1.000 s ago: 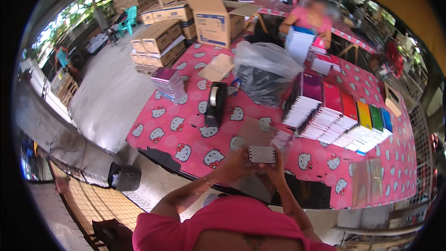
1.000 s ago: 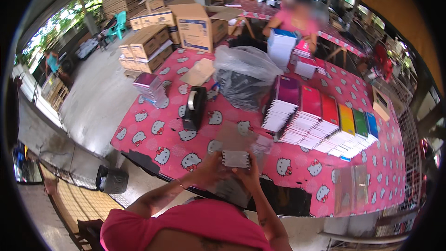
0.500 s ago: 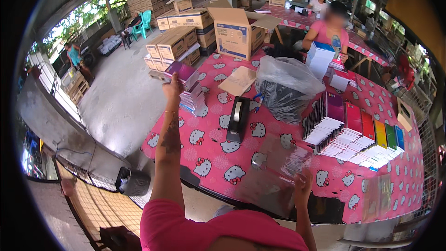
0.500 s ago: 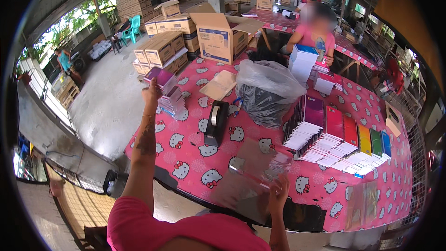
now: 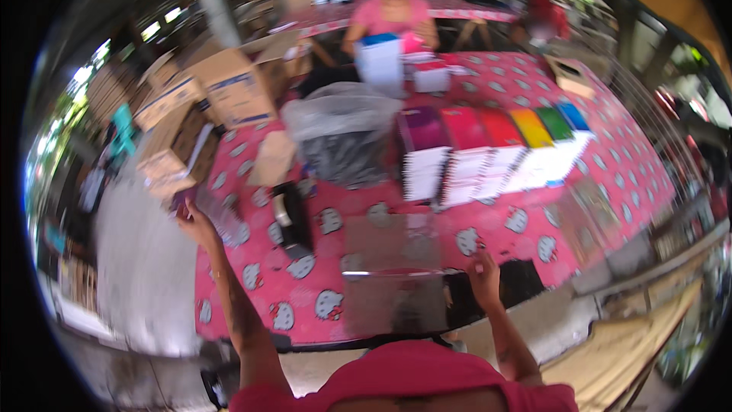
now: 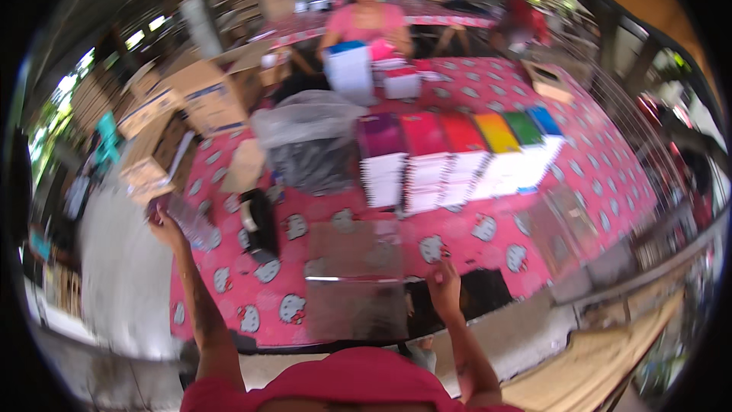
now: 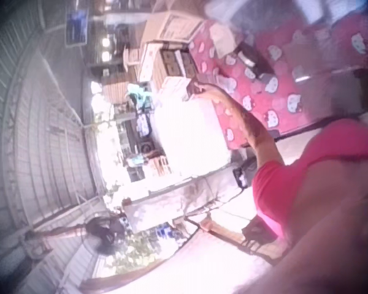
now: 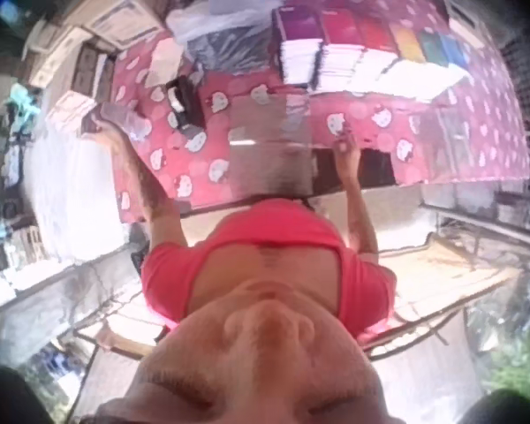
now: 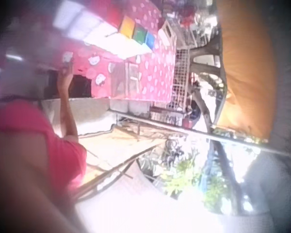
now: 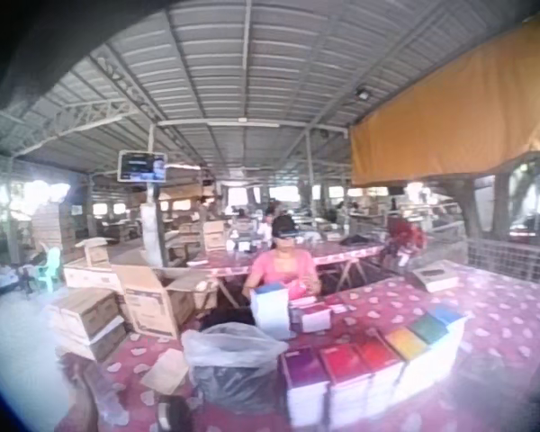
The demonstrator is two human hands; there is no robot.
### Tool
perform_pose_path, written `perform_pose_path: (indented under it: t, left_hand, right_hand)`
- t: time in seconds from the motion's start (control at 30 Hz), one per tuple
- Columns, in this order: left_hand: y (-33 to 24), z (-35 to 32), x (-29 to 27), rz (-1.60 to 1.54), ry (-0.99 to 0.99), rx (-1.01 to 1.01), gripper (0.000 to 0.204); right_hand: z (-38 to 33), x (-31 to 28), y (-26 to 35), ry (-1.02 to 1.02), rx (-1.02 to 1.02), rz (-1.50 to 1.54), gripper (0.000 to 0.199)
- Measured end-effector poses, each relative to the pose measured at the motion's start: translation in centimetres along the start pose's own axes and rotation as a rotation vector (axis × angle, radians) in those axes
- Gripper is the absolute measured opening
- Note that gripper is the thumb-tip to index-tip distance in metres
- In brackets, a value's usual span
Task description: The person places stacks of notebooks into plastic sleeves and applies tape to seal them.
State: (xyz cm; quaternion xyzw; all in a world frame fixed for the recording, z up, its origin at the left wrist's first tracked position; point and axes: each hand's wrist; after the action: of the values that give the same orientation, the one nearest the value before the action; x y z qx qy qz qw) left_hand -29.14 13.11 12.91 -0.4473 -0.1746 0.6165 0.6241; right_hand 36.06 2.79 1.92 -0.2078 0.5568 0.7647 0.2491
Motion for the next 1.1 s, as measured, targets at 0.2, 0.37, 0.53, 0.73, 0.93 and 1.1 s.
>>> perform_pose_path:
  t: [0.2, 0.37, 0.53, 0.73, 0.93, 1.1]
  left_hand:
    - [-26.9, -23.0, 6.7, -0.463, 0.877, 0.646, 0.033]
    - [-43.9, -42.7, 12.8, -0.613, 0.991, 1.112, 0.043]
    - [-54.5, -52.1, 23.5, -0.256, 0.759, 1.277, 0.041]
    - [-56.7, -50.0, 21.1, -0.337, 1.027, 1.185, 0.027]
    - [-45.2, -51.9, 9.4, -0.522, 0.975, 1.279, 0.035]
    - [-27.8, -59.7, 8.8, -0.122, 1.536, 1.127, 0.044]
  right_hand:
    - [8.9, -15.6, -5.3, -0.311, -0.068, -0.409, 0.055]
    - [18.3, -27.3, -9.7, -0.343, -0.037, -0.644, 0.079]
    - [24.9, -33.4, -15.7, -0.206, -0.067, -0.793, 0.056]
    - [18.4, -34.7, -13.1, -0.481, -0.401, -0.502, 0.024]
    - [1.1, -20.5, -16.4, 0.237, -0.352, -0.077, 0.017]
    - [1.0, -18.9, -16.8, 0.085, -0.006, 0.254, 0.028]
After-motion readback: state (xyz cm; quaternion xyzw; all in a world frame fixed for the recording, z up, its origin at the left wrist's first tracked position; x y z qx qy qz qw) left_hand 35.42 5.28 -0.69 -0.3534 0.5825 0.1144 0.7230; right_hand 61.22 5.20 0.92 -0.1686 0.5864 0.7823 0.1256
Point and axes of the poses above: each hand's wrist, its own z-axis towards the middle knuckle, its own x-axis out of the palm, y = z × x, and after that the axes turned 13 degrees about y, right-handed
